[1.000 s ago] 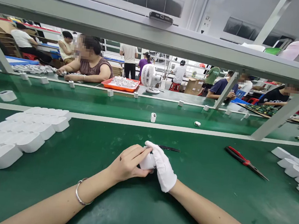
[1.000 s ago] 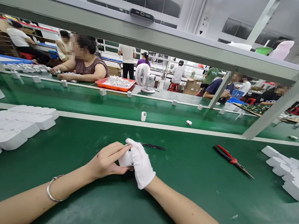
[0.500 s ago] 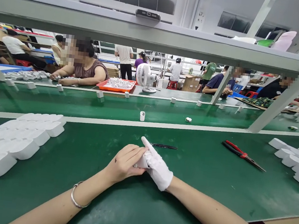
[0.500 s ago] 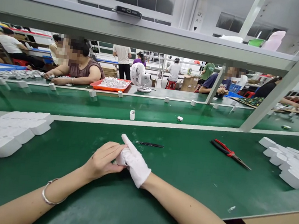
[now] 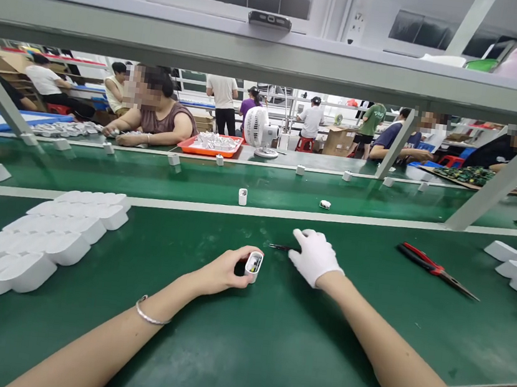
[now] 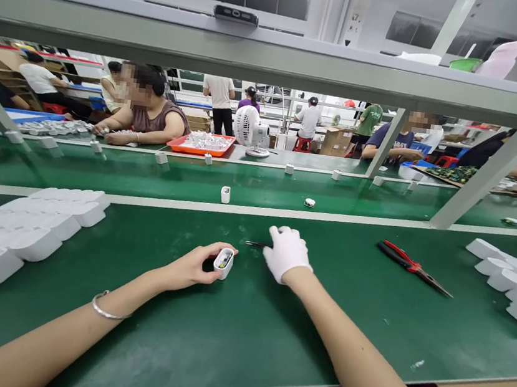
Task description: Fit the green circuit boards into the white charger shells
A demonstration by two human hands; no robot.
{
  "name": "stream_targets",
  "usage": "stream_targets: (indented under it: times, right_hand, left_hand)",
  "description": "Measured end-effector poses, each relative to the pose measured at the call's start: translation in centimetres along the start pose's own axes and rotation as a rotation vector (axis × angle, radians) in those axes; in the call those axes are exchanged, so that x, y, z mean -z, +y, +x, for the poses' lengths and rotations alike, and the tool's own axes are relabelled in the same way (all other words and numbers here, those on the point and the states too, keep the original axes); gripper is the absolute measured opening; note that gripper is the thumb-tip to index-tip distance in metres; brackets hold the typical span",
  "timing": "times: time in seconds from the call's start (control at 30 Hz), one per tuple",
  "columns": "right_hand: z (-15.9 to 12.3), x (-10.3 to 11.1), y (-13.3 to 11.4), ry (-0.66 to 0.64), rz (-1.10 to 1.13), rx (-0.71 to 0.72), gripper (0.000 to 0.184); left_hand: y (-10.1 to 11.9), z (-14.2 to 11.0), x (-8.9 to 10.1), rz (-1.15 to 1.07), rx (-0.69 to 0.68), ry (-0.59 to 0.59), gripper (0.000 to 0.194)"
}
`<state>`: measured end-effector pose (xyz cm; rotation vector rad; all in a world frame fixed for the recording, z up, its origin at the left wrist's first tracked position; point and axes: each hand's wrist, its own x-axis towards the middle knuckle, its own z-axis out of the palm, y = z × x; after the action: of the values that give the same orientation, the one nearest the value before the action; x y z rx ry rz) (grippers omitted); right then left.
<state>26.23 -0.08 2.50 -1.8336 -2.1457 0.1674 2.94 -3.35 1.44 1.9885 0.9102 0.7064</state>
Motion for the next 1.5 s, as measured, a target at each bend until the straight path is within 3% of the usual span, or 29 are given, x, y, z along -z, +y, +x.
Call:
stream_targets:
  times: [0.1,0.17,0.23,0.37,0.47,0.57,0.7,0.83,1.13,1.5]
  right_hand:
    - [1.4,0.5,1.9,-0.157,-0.055,-0.049,0.02]
    - [1.9,0.4,2.4,-0.157,-0.019,-0.031,0.019]
    - [1.9,0.3,2.2,-0.158,0.026,0.012,0.021]
    - [0.9,0.9,1.3,-0.112,0.225,0.29,0.037]
    - [0.1,1.9,0.6,-0.021,0.101,0.447,0.034]
    - [-0.3,2.7,0.1,-0.03,-0.128,0.43,0.024]
    - [-0.3,2.9,-0.1,-0.055,-0.274,0.35,0.022]
    - [-0.4,2.9,-0.2,-0.068,-0.299,0.335,0.021]
    - [-1.0,3.6,-1.2,-0.06,-0.316,0.344,0.022]
    - [-1.1,2.5,-2.0,-0.039,-0.353,0.348,0.021]
  left_hand:
    - [-0.6,0.2,0.0,-0.101,0.038,0.02,0.061]
    - [-1.0,0.3,-0.3,-0.102,0.048,0.119,0.072]
    - [-1.3,0.5,-0.5,-0.086,0.074,0.204,0.068]
    - [-1.7,0.9,-0.3,-0.169,0.089,0.208,0.054]
    - [-1.8,1.0,-0.1,-0.17,0.065,0.194,0.043]
    - [-1.6,0.9,-0.1,-0.139,0.126,0.237,0.047]
    - [-1.0,0.7,-0.3,-0.047,0.168,0.279,0.044]
    - [-0.5,0.7,-0.3,-0.028,0.155,0.273,0.034]
    - [-0.7,0.6,-0.5,0.044,0.124,0.304,0.034]
    - [-0.7,0.8,-0.6,0.03,0.136,0.3,0.036]
